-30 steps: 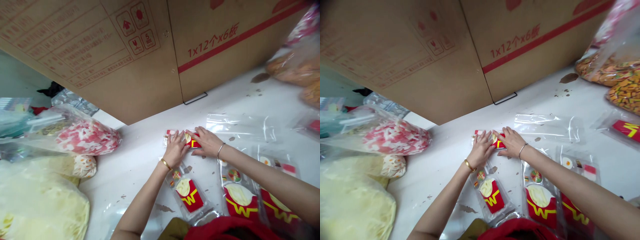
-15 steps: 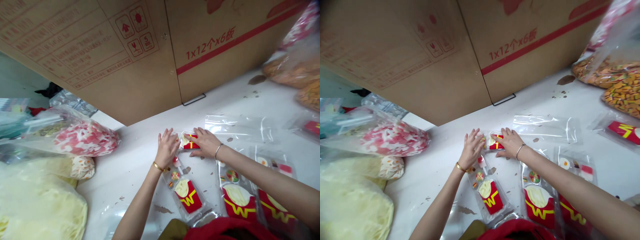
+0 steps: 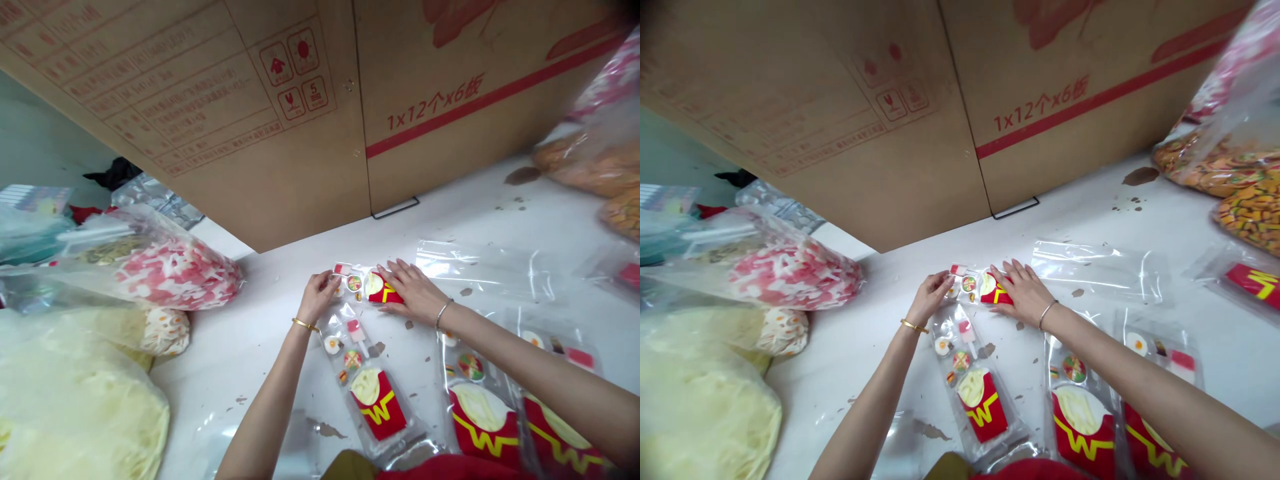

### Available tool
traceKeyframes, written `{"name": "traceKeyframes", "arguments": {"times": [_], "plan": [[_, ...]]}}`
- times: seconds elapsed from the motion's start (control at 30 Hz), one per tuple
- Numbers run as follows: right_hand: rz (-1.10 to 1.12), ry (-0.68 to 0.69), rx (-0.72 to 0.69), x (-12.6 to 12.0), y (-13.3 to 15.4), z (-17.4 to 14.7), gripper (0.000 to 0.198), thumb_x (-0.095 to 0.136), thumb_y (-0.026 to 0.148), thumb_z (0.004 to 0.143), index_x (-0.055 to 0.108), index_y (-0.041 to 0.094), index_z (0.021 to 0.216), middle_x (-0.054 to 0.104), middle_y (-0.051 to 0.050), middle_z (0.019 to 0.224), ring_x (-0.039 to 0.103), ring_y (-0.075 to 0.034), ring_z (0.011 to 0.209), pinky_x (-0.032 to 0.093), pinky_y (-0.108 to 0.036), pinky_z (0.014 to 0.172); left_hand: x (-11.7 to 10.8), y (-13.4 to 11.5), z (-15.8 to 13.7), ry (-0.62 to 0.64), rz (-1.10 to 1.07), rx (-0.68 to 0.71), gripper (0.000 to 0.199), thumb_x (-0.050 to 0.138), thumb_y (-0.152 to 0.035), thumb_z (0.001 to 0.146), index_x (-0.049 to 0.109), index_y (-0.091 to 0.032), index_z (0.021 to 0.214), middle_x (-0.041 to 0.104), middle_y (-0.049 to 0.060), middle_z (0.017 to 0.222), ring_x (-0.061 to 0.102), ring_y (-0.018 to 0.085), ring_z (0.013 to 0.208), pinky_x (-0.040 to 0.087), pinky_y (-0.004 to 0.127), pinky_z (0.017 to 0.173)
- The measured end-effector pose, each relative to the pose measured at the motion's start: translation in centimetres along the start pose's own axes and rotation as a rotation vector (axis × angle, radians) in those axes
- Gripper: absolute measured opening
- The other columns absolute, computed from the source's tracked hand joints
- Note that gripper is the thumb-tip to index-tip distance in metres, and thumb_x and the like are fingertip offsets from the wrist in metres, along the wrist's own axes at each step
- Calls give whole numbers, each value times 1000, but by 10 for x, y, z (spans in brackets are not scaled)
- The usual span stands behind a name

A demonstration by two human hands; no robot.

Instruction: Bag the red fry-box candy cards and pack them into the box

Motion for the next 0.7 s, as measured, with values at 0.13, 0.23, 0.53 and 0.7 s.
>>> {"name": "traceKeyframes", "arguments": {"times": [0.13,0.23,0.53,0.7], "plan": [[117,-24,-7,-4,0,0,80,36,68,84,23,19,147,26,-17,148,13,-34,138,25,-48,109,6,-8,-8,66,-212,-98,60,62,-52,76,51,-20,125,60,8,109,61,16,84,50,23,66],[210,-10,44,-5,-3,4,76,33,62,89,19,16,147,30,-16,146,16,-31,138,25,-46,110,12,-7,-11,80,-284,-175,69,65,-54,73,42,-24,131,58,8,109,57,9,59,46,20,48],[178,-85,36,-16,-9,12,77,42,60,87,22,14,146,36,-13,144,23,-28,136,22,-46,112,14,2,-4,15,-382,-143,69,70,-49,70,44,-23,128,57,6,103,49,3,47,45,20,46],[36,-218,158,-54,-76,9,65,46,50,88,36,10,138,35,-16,143,22,-27,135,21,-41,111,-4,4,11,-64,-294,-116,72,68,-54,70,45,-19,128,55,10,111,52,6,56,45,21,50]]}}
Point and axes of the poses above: each hand's wrist, its own z-axis towards the middle knuckle, its own x-axis out of the palm, y = z × x, the point moved 7 cm from there along z, towards the middle knuckle
